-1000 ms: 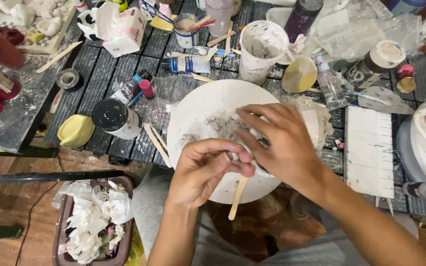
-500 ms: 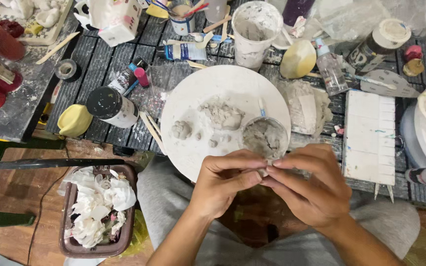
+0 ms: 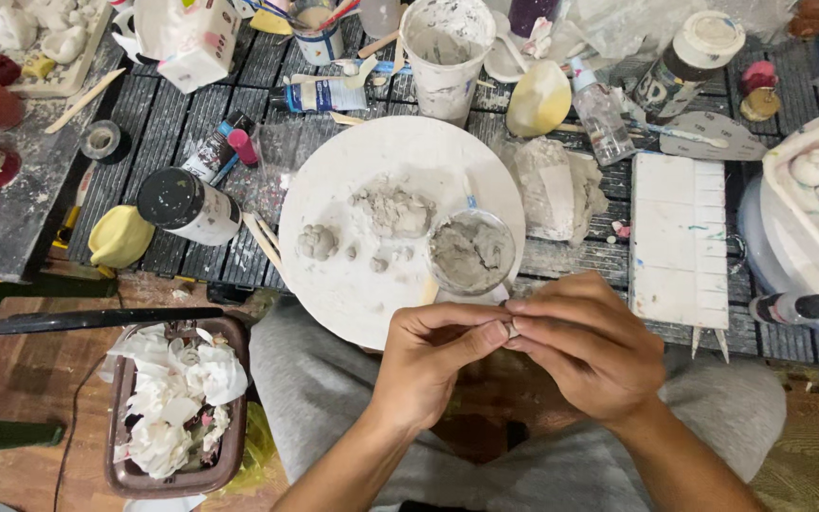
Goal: The person shapes a small piece of gray clay by hand into a rounded form, then uses a wooden modeling tool to refine its surface and add texture. They continue to adjust the clay with their fingers and the tool throughout the clip.
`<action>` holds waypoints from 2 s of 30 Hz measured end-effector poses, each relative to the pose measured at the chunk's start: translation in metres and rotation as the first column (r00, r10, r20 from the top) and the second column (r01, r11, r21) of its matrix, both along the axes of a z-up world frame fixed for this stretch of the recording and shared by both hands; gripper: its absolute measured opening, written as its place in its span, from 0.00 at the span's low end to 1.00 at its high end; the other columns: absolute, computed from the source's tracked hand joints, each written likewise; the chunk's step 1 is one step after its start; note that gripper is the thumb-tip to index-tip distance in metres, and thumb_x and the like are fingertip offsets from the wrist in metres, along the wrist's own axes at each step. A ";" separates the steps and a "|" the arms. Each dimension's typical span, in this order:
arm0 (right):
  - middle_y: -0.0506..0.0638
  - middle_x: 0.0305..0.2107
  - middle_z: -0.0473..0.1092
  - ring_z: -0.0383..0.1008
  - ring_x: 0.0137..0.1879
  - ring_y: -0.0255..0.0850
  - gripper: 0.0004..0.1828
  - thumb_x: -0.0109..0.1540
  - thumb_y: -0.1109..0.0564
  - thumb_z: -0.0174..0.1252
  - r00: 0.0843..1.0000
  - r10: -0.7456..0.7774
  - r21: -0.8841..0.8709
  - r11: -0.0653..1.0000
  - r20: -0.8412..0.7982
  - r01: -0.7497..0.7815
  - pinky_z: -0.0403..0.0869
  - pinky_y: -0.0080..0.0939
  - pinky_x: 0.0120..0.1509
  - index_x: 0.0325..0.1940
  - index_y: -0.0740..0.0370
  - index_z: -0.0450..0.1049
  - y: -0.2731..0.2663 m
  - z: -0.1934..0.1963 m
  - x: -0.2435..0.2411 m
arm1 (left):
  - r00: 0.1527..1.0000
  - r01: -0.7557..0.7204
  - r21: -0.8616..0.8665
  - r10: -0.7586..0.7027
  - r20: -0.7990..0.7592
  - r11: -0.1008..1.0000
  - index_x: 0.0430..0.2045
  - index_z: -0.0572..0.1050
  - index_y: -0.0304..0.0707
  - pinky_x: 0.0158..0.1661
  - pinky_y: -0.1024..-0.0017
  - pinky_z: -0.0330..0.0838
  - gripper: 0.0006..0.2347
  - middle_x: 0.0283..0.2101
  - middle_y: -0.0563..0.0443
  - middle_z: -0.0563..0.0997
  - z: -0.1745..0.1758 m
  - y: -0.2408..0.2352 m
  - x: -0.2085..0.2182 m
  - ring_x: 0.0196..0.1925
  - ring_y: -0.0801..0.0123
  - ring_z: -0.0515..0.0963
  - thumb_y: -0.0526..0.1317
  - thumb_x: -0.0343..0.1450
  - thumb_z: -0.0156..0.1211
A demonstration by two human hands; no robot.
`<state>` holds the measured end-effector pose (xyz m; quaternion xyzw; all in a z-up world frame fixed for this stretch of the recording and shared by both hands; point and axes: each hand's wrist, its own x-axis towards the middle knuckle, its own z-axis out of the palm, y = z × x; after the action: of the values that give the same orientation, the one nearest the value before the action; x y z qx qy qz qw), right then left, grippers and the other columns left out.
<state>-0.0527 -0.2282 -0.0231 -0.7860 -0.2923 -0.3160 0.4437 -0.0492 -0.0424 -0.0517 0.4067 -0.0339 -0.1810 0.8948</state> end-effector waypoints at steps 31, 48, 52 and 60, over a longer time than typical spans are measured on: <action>0.54 0.43 0.77 0.80 0.51 0.47 0.17 0.54 0.64 0.72 0.993 0.118 -0.026 0.993 -0.028 -0.119 0.80 0.45 0.53 0.46 0.66 0.79 -0.026 -0.014 -0.023 | 0.986 0.159 0.178 -0.164 0.013 0.971 0.38 0.84 0.24 0.37 0.74 0.76 0.06 0.46 0.38 0.86 0.013 -0.002 -0.020 0.37 0.70 0.81 0.31 0.71 0.67; 0.52 0.41 0.79 0.80 0.50 0.45 0.13 0.56 0.60 0.72 0.978 0.196 0.158 0.970 -0.070 -0.183 0.80 0.45 0.53 0.44 0.64 0.81 -0.022 -0.022 -0.025 | 0.986 0.167 0.158 -0.162 -0.043 0.973 0.35 0.84 0.24 0.36 0.73 0.77 0.05 0.44 0.39 0.85 0.003 -0.004 -0.023 0.37 0.67 0.83 0.28 0.68 0.69; 0.49 0.45 0.78 0.76 0.54 0.45 0.17 0.53 0.55 0.73 0.997 0.082 0.005 0.997 -0.003 -0.082 0.77 0.45 0.56 0.44 0.58 0.81 -0.025 -0.008 -0.027 | 0.989 0.145 0.181 -0.146 -0.006 0.973 0.43 0.83 0.28 0.39 0.73 0.79 0.11 0.44 0.39 0.84 0.015 -0.002 -0.030 0.39 0.68 0.83 0.27 0.67 0.68; 0.49 0.47 0.76 0.74 0.54 0.46 0.22 0.50 0.54 0.75 0.997 0.012 -0.175 0.984 0.081 0.003 0.76 0.48 0.55 0.46 0.60 0.81 -0.025 -0.004 -0.027 | 0.995 0.104 0.077 -0.103 -0.018 0.992 0.40 0.83 0.24 0.39 0.73 0.76 0.06 0.50 0.37 0.85 0.008 -0.007 -0.032 0.38 0.69 0.81 0.30 0.73 0.65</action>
<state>-0.0796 -0.2529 -0.0275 -0.8077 -0.3388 -0.3200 0.3611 -0.0814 -0.0490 -0.0437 0.4378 -0.0415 -0.2310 0.8679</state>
